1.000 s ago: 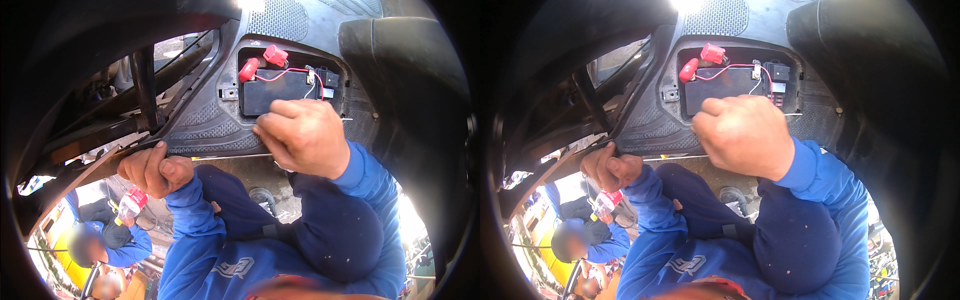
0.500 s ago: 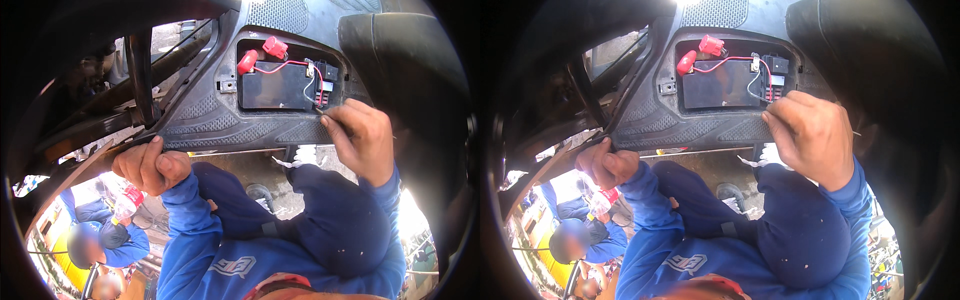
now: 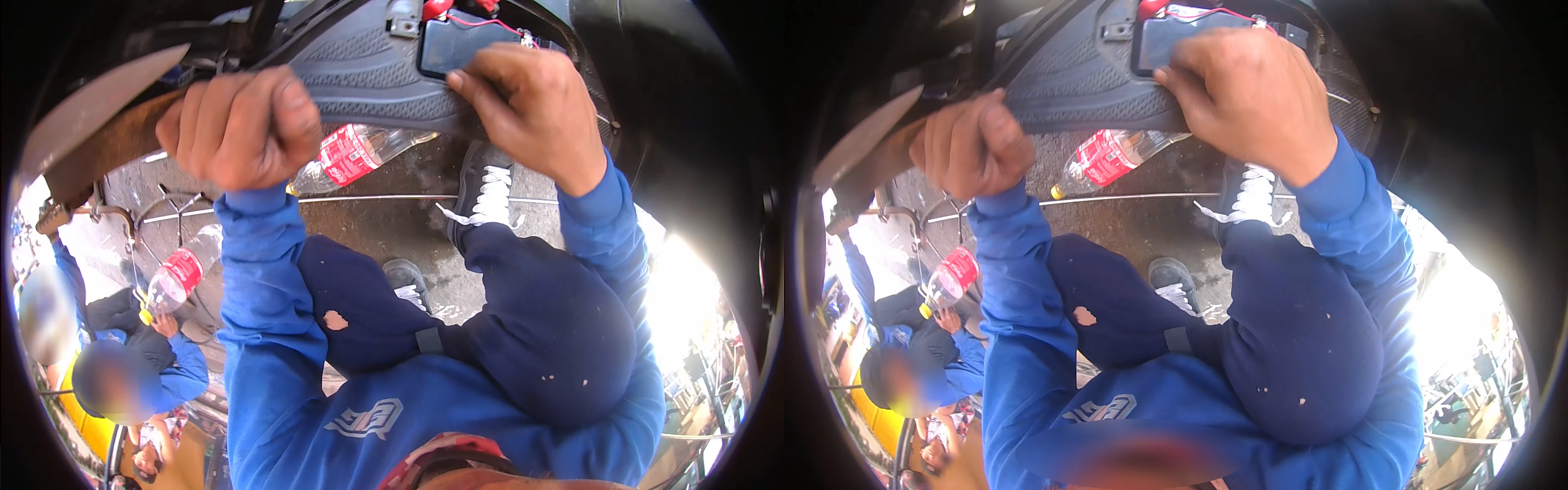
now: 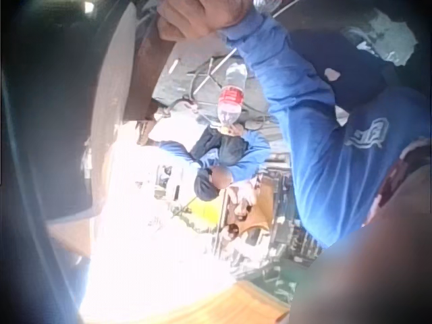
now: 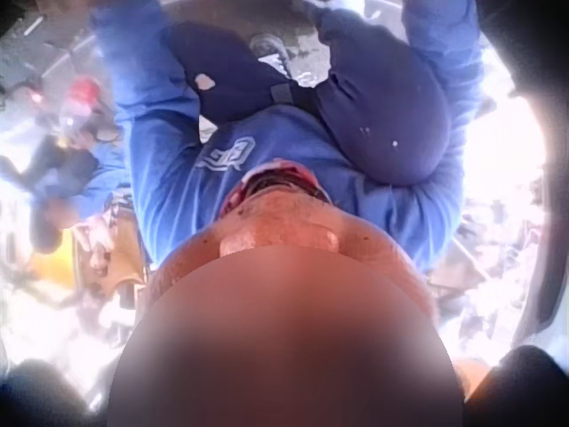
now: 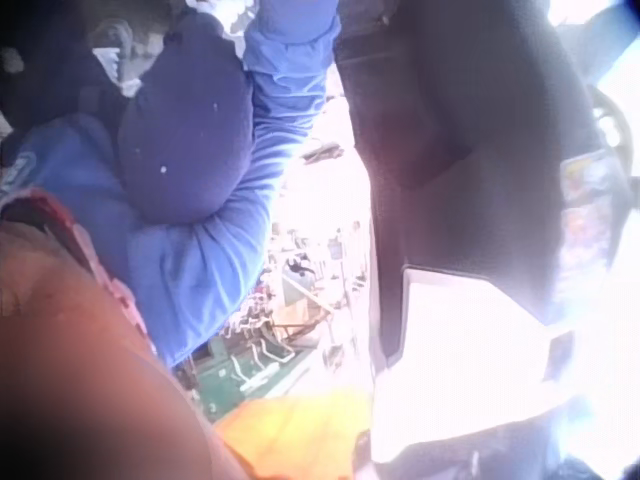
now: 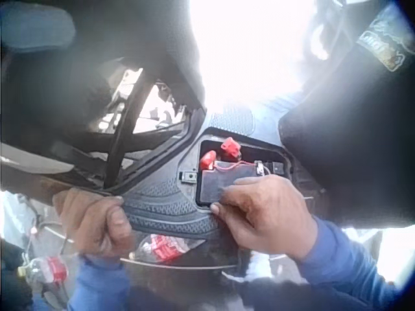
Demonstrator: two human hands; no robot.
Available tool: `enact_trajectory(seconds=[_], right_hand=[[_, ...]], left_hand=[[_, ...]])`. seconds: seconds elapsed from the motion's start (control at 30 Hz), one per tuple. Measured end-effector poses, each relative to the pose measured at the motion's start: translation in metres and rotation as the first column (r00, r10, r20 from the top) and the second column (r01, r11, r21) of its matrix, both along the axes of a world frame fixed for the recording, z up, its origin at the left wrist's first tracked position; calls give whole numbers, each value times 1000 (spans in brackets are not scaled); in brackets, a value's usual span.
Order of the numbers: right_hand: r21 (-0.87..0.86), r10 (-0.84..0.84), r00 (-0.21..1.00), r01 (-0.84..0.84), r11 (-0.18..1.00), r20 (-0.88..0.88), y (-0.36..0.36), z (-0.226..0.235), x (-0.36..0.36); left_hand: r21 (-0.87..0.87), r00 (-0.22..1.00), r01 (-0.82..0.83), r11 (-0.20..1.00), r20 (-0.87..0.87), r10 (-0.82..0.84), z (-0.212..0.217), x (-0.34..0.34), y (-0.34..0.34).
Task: The person removes the motorcycle battery cover, disconnects the battery terminals, lifts out the old battery, and installs a new battery. The person then reconnects the terminals and replaces the cover.
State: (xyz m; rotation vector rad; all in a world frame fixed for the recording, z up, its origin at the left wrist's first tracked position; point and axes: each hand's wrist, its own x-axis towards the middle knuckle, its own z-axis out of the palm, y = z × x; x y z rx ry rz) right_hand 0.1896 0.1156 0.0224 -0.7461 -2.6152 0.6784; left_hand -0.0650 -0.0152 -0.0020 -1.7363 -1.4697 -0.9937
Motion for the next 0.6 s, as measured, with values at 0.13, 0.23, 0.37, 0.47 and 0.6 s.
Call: enact_trajectory(seconds=[0.13, 0.23, 0.37, 0.47, 0.6], right_hand=[[-23, 37, 996, -39, 999, -86, 2, -14, -15], [-122, -18, 999, 12, 992, -46, -1, -17, -13], [-137, -66, 994, 53, 989, -90, -6, -6, -4], [9, -216, 975, 216, 976, 54, -9, 1, 1], [14, -63, 998, 63, 998, 4, -10, -2, 2]], left_hand=[[-32, 1000, -22, 999, -20, 22, -2, -2, -5], [77, 998, -8, 997, -54, 12, -5, -8, 1], [132, 995, 45, 990, -95, -32, -8, -7, 12], [213, 998, 50, 976, 30, -57, -7, 1, 15], [213, 996, 24, 977, 84, -43, -1, 7, 11]])
